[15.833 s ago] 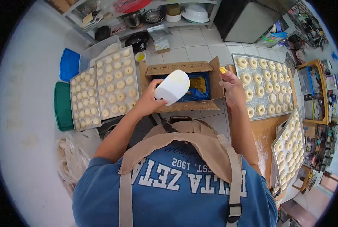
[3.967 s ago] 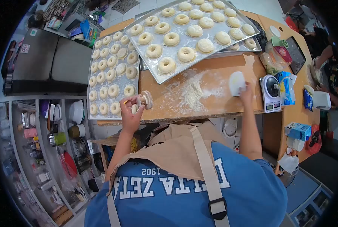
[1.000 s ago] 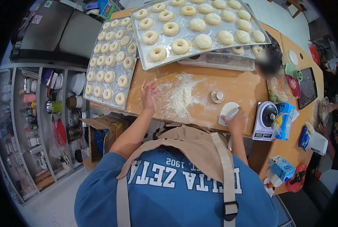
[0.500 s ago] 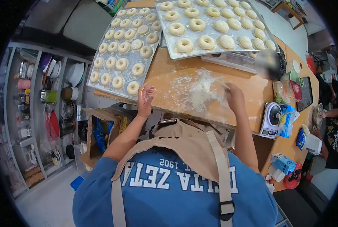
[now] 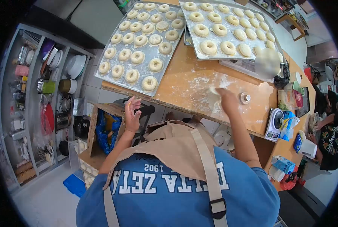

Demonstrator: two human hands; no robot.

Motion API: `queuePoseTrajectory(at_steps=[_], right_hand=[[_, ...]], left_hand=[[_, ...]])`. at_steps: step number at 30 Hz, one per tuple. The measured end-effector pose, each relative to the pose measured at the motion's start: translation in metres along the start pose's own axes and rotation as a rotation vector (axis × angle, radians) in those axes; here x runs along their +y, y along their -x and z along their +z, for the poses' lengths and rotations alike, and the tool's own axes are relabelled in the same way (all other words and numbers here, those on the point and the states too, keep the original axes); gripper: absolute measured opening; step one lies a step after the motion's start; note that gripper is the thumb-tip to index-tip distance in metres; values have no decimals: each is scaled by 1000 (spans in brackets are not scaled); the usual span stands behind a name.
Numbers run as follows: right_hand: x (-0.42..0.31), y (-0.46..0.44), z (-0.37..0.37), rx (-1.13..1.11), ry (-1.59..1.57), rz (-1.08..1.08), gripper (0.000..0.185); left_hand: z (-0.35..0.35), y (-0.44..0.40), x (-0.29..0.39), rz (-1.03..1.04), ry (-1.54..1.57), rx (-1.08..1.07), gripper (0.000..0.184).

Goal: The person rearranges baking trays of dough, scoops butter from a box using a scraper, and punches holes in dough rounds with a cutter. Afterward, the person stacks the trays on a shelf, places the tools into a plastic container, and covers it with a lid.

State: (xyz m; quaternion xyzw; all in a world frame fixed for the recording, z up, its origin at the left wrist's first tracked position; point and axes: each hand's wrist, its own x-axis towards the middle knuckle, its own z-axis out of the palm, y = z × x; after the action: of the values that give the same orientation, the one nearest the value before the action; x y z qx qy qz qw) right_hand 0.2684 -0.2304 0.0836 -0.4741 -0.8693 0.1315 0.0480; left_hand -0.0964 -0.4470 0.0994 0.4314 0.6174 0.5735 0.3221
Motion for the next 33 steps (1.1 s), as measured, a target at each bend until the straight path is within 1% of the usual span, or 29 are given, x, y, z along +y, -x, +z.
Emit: queuePoseTrajectory(at_steps=[2,5,8,9,12,15,18,21,24,27,30,32,33], right_hand=[[26,-19,-10,133,-52,80,37],[50,-48,-21,158,48,262,37],[44,-47,9,118,100,284,36],[19,-36,4,36,125,267,36],[-19,-5,9,5,68,180,37],[6,-29,0,37,7,166,36],[21,-71,-25,44,24,285,35],[33,-78,-4,47,166,199,36],[16,-42,20,-92,178,112,35],[-3,-4,-3,-61,-77,48,31],[29,-18,-22,52,-259,472,36],[58,-23,-33,81,-304,532,45],[69,-25,-35,103,-331,565,50]], left_hand=[[-3,-2,-2,-1,40,-13,74],[-2,-8,3,-2,36,-61,74],[5,-15,9,38,21,-99,74],[7,-16,11,52,27,-105,75],[8,-18,13,67,17,-128,76],[10,-22,15,66,-10,-159,76],[14,-24,17,67,-19,-172,77],[21,-24,19,52,-19,-185,77],[26,-21,14,47,-37,-181,78],[28,-24,7,39,-44,-190,77],[42,-37,7,47,-120,-297,76],[65,-51,7,77,-209,-396,77],[82,-62,6,119,-151,-426,77]])
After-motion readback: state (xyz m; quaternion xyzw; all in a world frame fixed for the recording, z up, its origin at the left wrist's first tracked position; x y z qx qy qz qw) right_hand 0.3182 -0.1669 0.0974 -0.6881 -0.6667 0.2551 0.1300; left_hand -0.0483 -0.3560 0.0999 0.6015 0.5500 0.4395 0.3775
